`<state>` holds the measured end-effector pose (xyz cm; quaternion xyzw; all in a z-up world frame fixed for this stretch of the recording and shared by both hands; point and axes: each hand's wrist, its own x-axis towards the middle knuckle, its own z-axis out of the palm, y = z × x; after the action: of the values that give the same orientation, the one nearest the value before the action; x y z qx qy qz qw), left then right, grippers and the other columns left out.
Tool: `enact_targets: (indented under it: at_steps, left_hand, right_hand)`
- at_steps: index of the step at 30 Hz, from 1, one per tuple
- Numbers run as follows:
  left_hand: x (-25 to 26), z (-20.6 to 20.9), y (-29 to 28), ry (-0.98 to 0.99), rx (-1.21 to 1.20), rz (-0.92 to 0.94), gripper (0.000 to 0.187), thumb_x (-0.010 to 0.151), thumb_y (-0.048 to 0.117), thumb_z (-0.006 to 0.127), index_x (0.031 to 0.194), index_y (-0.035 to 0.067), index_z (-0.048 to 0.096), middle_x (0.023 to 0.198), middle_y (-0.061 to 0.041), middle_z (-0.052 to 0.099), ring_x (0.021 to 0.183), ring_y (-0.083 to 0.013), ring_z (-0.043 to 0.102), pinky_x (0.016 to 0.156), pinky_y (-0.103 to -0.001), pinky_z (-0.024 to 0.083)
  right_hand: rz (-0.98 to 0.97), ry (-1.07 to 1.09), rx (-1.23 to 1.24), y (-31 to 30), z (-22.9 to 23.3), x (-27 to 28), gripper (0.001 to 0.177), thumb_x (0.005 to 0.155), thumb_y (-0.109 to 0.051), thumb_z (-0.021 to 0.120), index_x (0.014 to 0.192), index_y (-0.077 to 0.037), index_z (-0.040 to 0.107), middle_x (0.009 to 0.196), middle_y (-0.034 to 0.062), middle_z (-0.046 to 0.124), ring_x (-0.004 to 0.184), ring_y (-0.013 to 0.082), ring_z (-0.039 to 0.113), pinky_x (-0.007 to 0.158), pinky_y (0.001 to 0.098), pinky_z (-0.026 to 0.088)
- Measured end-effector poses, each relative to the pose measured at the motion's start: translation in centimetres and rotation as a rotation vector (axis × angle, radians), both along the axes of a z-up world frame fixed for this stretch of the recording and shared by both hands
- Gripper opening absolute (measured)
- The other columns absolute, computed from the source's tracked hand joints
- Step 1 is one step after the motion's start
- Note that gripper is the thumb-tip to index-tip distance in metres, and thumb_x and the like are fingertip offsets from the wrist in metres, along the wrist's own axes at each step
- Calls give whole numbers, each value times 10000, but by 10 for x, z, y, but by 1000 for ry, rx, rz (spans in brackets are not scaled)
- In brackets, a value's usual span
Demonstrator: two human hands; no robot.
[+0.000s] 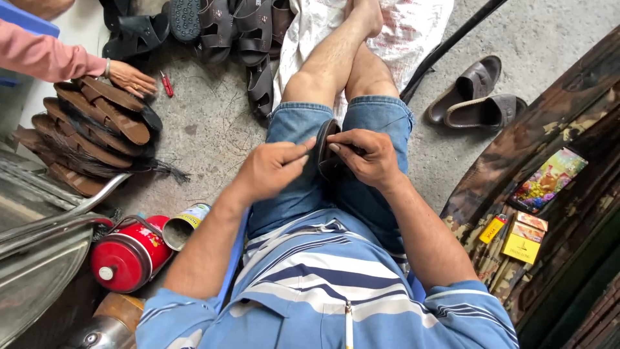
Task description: The person is hand-stitching the leather components of a sandal using a needle and thread.
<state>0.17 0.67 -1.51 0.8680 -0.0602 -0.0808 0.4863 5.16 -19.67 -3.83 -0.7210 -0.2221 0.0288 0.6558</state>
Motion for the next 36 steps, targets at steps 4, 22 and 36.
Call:
enact_targets:
  at_steps: [4, 22, 36]
  left_hand:
    - [11, 0, 11, 306, -389, -73, 305, 845, 81, 547, 1146, 61, 590, 805, -147, 645, 731, -144, 543, 569, -313, 461]
    - [10, -7, -10, -21, -242, -14, 421, 820, 152, 684, 1224, 155, 566, 1182, -103, 584, 1116, -271, 545, 935, -384, 437]
    - [12, -20, -17, 39, -372, 94, 393, 774, 160, 743, 1148, 162, 622, 1076, -98, 638, 1021, -238, 601, 843, -344, 496]
  right_hand:
    - [80, 36, -134, -7, 22, 3, 107, 809, -53, 665, 914, -51, 686, 689, 140, 649, 607, 279, 633, 502, 347, 476]
    - [309, 24, -458, -27, 40, 15, 281, 837, -123, 586, 1104, -181, 652, 909, 74, 600, 708, 315, 612, 549, 401, 484]
    - [283, -266, -787, -24, 50, 9, 392, 742, -121, 601, 1107, -259, 647, 863, 27, 574, 654, 279, 599, 529, 399, 501]
